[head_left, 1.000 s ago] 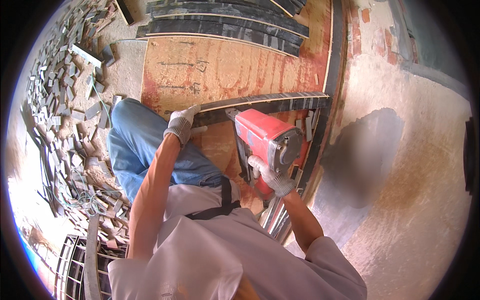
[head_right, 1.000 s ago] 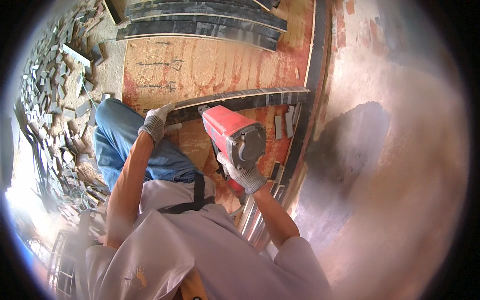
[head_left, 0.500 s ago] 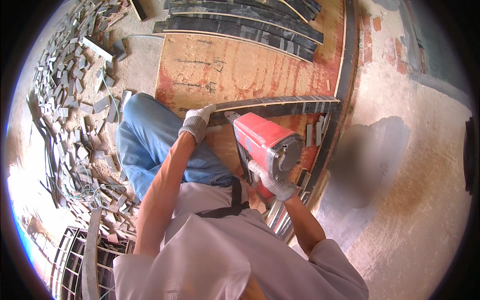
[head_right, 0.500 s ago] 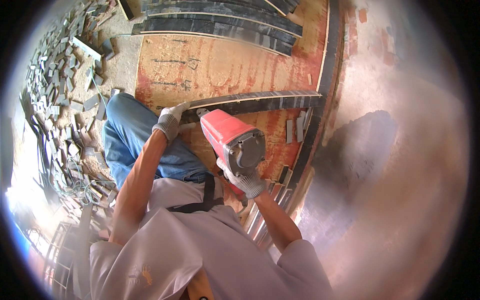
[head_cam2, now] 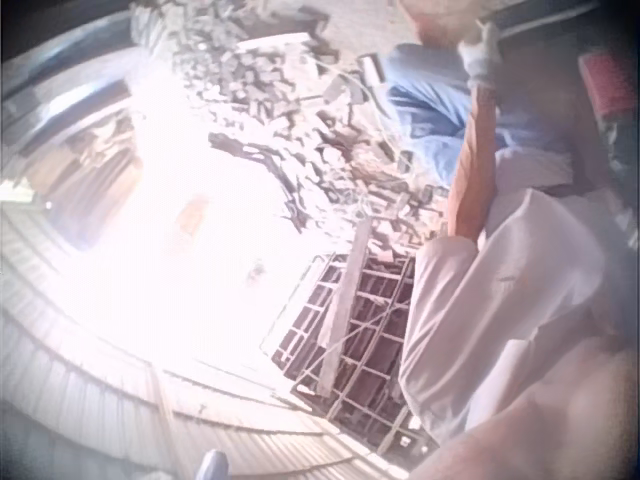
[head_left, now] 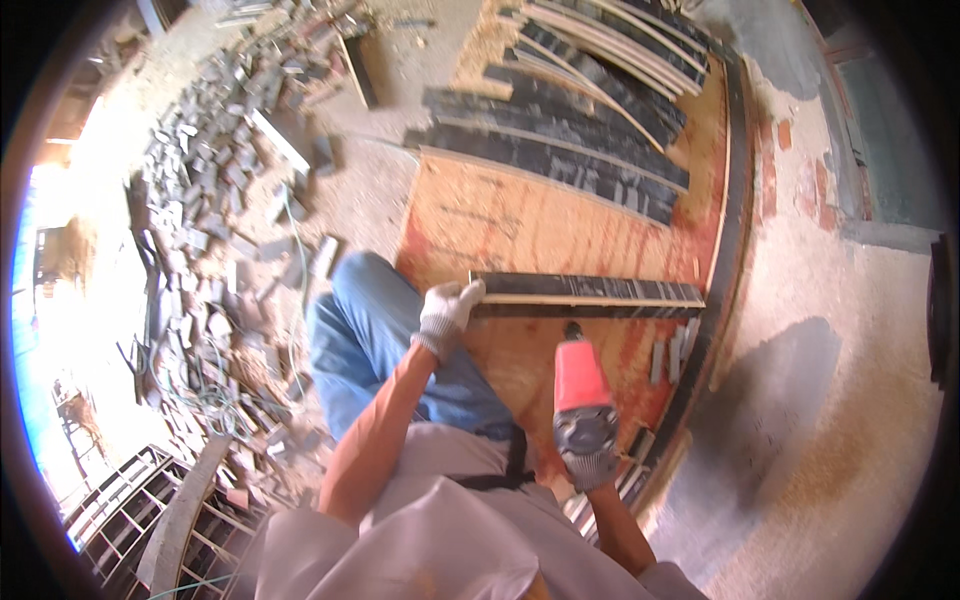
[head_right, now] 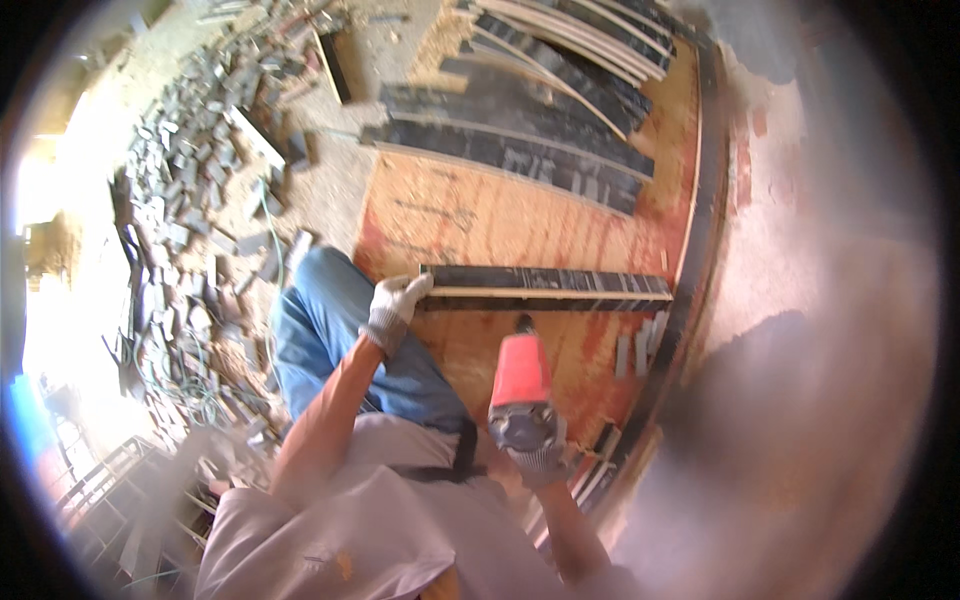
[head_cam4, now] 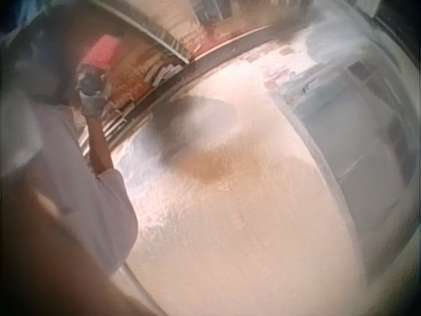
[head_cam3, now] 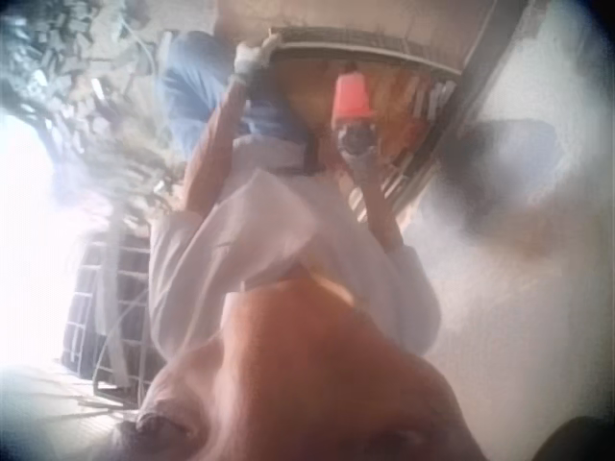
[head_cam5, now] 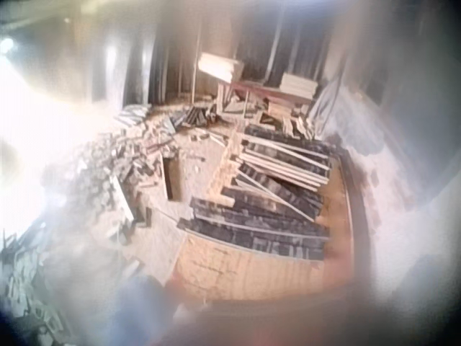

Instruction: The person sits on the floor and uses a red pneumatic nail gun to fasten long, dark wooden planks onto a large wooden board. The person repeatedly picks up planks, aligns them, and nails them in place.

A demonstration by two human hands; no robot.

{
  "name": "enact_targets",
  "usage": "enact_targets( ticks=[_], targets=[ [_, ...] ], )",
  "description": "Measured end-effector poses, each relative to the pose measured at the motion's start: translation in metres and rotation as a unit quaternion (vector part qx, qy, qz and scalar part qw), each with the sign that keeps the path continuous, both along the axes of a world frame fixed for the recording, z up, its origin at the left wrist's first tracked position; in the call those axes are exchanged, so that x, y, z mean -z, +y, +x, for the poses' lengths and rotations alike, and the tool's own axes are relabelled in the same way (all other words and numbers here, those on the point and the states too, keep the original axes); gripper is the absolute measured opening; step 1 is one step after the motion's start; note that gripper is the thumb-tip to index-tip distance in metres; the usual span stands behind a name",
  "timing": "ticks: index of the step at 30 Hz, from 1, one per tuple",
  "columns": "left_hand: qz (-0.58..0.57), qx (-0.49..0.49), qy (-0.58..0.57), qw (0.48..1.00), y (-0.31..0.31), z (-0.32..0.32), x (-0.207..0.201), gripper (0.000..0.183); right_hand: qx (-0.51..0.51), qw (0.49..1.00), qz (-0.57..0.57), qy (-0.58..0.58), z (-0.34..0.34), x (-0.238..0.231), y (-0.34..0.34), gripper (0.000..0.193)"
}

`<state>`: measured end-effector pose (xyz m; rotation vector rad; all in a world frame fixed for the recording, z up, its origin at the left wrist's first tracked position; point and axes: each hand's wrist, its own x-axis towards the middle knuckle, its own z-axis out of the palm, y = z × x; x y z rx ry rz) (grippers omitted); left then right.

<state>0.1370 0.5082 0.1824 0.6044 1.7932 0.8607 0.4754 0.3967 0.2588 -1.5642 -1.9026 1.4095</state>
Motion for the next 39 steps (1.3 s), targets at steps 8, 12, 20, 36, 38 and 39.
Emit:
enact_targets(
  ticks=[8,12,20,36,38,39],
  targets=[
    [0.147,-0.261,-0.311,0.902,-0.01,-0.138,-0.044,0.027,0.053,0.958,0.101,-0.263,-0.072,0.002,0.016,0.082],
    [0.271,-0.241,-0.467,0.807,0.014,-0.202,-0.024,0.062,0.089,0.967,0.001,-0.239,-0.082,0.01,0.024,0.077],
    [0.202,0.027,0.253,0.946,0.095,-0.221,0.034,0.051,0.112,0.93,0.288,-0.2,-0.034,0.021,0.18,0.023],
    [0.263,-0.053,0.012,0.963,0.153,-0.16,0.045,0.047,0.388,0.9,0.198,-0.009,-0.001,0.136,0.33,0.061],
    [0.293,-0.045,0.034,0.955,0.113,-0.17,0.055,0.056,0.395,0.881,0.213,0.147,0.003,0.141,0.294,0.058],
    [0.253,-0.032,0.084,0.963,0.09,-0.16,0.045,0.056,0.407,0.878,0.18,0.178,0.004,0.131,0.274,0.053]
  ],
)
